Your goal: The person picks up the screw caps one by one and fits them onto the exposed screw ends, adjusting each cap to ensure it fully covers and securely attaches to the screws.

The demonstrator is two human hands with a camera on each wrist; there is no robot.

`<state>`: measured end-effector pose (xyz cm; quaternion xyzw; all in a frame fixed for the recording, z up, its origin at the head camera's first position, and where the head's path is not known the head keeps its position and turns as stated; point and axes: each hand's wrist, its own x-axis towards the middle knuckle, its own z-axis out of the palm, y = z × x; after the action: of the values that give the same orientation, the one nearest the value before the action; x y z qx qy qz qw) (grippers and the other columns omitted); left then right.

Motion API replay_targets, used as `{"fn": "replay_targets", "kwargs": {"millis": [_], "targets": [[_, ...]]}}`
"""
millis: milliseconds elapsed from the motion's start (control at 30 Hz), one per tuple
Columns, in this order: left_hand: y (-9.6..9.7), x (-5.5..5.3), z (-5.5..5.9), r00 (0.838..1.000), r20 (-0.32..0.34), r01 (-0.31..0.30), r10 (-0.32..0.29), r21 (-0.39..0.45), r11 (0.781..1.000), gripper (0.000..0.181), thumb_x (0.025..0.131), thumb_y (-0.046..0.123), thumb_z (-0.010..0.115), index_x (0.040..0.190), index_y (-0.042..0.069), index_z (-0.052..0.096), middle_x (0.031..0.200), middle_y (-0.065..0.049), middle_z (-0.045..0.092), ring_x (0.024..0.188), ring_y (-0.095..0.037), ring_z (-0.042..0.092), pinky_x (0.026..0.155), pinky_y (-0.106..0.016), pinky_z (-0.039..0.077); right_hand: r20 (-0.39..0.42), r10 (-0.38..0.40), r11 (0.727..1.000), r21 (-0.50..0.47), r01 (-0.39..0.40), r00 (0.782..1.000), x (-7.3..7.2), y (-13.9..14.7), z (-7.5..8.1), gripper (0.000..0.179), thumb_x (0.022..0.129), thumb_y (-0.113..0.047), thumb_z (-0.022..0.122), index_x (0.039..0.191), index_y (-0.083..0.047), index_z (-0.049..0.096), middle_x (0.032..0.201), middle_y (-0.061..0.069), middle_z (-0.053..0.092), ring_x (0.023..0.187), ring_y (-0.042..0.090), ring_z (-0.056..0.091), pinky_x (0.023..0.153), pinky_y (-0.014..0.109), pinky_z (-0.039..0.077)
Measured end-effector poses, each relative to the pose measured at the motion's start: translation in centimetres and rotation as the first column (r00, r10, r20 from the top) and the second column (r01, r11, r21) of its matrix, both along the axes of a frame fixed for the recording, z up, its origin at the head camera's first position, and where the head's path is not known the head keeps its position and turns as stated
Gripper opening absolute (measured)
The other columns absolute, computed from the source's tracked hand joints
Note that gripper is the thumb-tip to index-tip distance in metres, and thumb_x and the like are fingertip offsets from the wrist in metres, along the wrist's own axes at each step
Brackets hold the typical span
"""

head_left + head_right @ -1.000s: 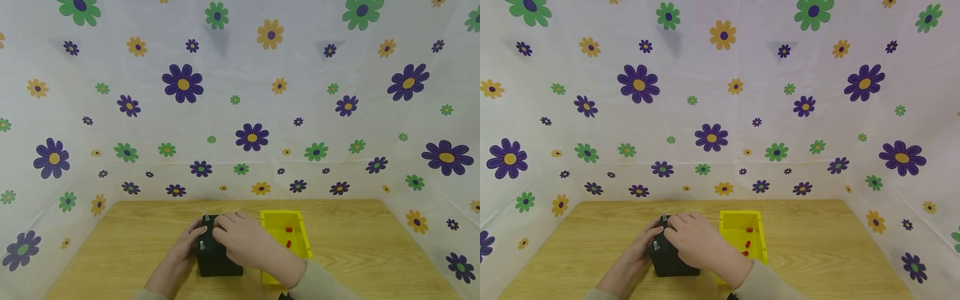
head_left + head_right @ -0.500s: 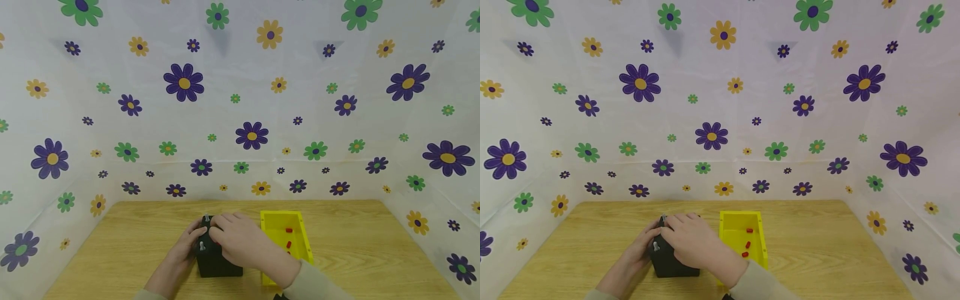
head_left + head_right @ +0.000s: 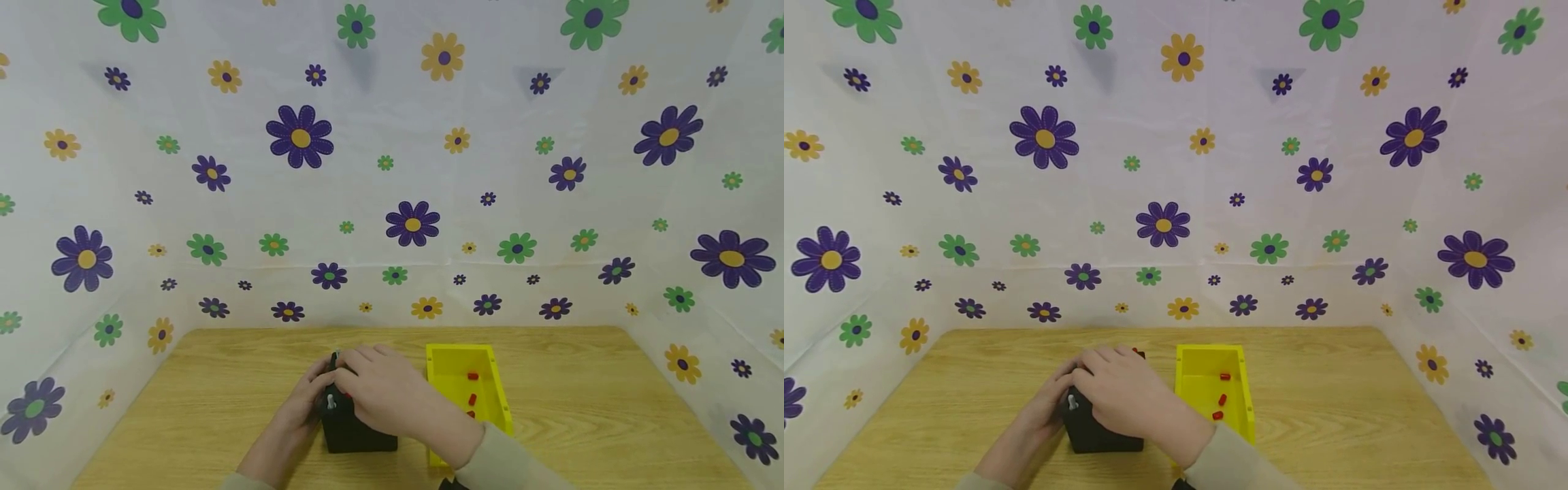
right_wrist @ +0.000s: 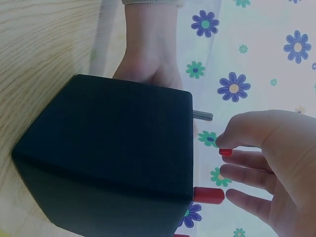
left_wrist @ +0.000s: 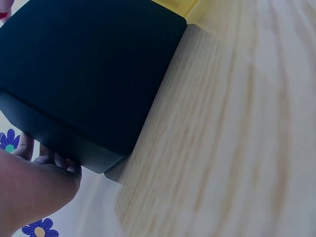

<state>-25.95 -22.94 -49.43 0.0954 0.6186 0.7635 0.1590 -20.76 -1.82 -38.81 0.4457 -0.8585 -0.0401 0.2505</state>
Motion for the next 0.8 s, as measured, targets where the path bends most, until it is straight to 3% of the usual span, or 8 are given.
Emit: {"fn": "replay_targets", "kwargs": {"millis": [267,567,800], "targets": [[0.0,0.0,-0.2,1.0,0.004,0.003,-0.003,0.001,1.0,0.027,0.11,0.021,0.048,0.119,0.041,0.063,0.117,0.02,0.062,0.108,-0.002,0.058,0.098,-0.02,0.049,0.0,0.011,1.0,-0.028,-0.011,1.0,-0.2,-0.6,-0.4,0.029,0.098,-0.02,0.071,0.127,-0.023,0.069,0.127,-0.006,0.068,0.119,0.011,0.065,0.105,0.027,0.054],[-0.2,-0.2,-0.4,1.0,-0.026,0.006,-0.005,0.012,1.0,0.033,0.112,0.022,0.046,0.112,0.047,0.067,0.111,0.023,0.064,0.102,-0.001,0.057,0.093,-0.019,0.047,0.002,0.048,0.997,-0.068,-0.048,0.999,-0.3,-1.3,-0.3,0.017,0.1,-0.021,0.069,0.117,-0.022,0.069,0.127,-0.005,0.068,0.12,0.012,0.064,0.103,0.026,0.053],[-0.3,-0.3,-0.5,0.999,-0.035,0.025,-0.025,0.005,1.0,0.016,0.112,0.032,0.053,0.112,0.042,0.064,0.104,0.022,0.062,0.097,0.0,0.056,0.09,-0.019,0.046,-0.055,0.107,0.987,-0.117,-0.112,0.993,-0.5,-1.7,-0.7,0.011,0.097,-0.016,0.071,0.105,-0.021,0.066,0.121,-0.005,0.068,0.112,0.012,0.064,0.093,0.024,0.052]]}}
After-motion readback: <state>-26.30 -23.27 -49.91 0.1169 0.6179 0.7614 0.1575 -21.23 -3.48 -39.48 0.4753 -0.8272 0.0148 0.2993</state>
